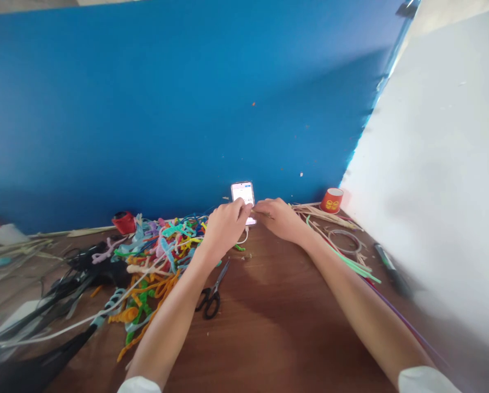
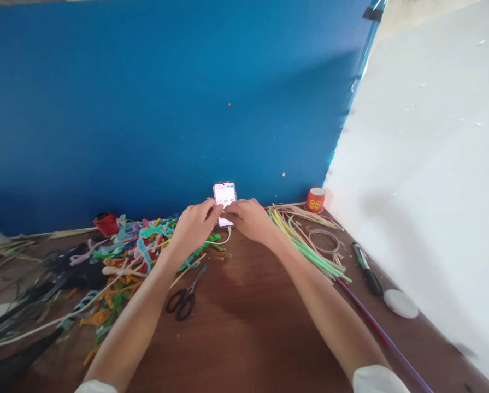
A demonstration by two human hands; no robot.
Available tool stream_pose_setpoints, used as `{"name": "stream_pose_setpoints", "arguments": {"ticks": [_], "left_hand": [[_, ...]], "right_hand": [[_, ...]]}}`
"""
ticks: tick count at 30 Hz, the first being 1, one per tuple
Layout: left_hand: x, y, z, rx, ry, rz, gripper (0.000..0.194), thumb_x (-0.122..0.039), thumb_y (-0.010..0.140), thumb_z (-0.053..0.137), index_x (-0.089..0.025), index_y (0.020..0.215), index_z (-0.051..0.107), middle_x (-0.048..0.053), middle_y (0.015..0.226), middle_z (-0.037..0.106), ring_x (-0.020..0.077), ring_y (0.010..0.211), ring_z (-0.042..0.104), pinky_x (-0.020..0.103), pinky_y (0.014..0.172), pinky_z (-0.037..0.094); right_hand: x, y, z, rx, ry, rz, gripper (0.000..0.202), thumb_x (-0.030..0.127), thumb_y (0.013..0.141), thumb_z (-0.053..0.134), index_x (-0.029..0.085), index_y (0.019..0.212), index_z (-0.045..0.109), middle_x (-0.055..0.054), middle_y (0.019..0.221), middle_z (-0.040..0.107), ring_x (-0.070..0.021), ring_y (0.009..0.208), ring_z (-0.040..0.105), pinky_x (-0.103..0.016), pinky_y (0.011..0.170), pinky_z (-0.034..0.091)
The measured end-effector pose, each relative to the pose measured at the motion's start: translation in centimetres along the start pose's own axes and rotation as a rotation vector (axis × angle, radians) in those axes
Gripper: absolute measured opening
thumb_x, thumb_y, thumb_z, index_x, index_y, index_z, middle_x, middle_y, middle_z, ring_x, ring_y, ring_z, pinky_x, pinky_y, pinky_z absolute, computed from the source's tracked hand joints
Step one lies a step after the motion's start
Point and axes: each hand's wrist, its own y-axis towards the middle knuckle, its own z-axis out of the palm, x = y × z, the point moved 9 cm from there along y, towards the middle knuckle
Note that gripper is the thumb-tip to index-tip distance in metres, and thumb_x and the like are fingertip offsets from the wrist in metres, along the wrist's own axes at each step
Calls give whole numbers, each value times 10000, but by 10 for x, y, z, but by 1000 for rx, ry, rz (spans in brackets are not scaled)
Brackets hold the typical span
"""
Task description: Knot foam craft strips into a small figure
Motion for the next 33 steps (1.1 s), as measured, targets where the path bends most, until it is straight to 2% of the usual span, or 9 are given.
{"name": "stream_pose_setpoints", "arguments": {"ticks": [5, 9, 14, 20, 23, 27, 30, 33], "left_hand": [[2, 1, 4, 53, -65, -10, 370, -372, 994, 352, -217, 689, 493, 30, 687, 652, 182, 606, 546, 290, 587, 274], [3, 1, 2, 74, -177, -14, 313, -337, 963, 407, -208, 701, 518, 13, 712, 678, 150, 576, 523, 272, 573, 300], [2, 1, -1, 59, -253, -5, 291, -327, 947, 428, -200, 725, 565, 17, 729, 704, 140, 576, 536, 257, 559, 323], [1, 1, -3, 54, -294, -12, 307, -329, 927, 466, -193, 678, 583, 16, 684, 711, 141, 577, 554, 255, 568, 351], [2, 2, -5, 41, -334, -31, 356, -349, 929, 467, -187, 643, 605, 23, 659, 708, 142, 575, 569, 259, 576, 375], [5, 3, -2, 57, -441, -48, 352, -358, 938, 460, -180, 711, 663, 48, 713, 741, 164, 661, 657, 257, 604, 428], [4, 2, -3, 47, -451, -40, 371, -360, 948, 447, -177, 723, 679, 62, 765, 759, 169, 701, 678, 256, 613, 444], [4, 2, -9, 2, -405, -45, 393, -364, 947, 451, -178, 667, 654, 53, 719, 744, 162, 659, 649, 257, 598, 425]], "right_hand": [[-3, 0, -1, -34, -99, 2, 270, 248, 1001, 498, 177, 862, 718, -43, 839, 670, -168, 812, 538, -290, 703, 243], [-5, -1, -4, -53, -13, -10, 225, 245, 987, 526, 186, 929, 735, -42, 861, 652, -166, 819, 544, -275, 702, 277], [4, -3, -10, -30, 96, -88, 201, 227, 981, 524, 152, 1001, 710, -67, 924, 659, -157, 793, 566, -257, 708, 347], [-1, -3, -7, -1, -1, -81, 254, 230, 998, 481, 170, 955, 724, -60, 906, 711, -156, 795, 600, -273, 717, 336], [-2, -2, -11, -51, 22, -79, 235, 220, 972, 519, 178, 922, 745, -44, 854, 714, -145, 755, 591, -265, 700, 334], [-3, -3, -19, -119, 66, -66, 223, 233, 954, 548, 172, 885, 751, -35, 796, 693, -136, 706, 569, -259, 675, 336], [-3, -4, -21, -130, 101, -57, 211, 243, 957, 540, 172, 880, 724, -37, 825, 680, -139, 732, 569, -252, 667, 338], [-3, -4, -20, -115, 102, -45, 217, 267, 976, 513, 174, 866, 676, -31, 825, 647, -140, 734, 545, -247, 659, 328]]}}
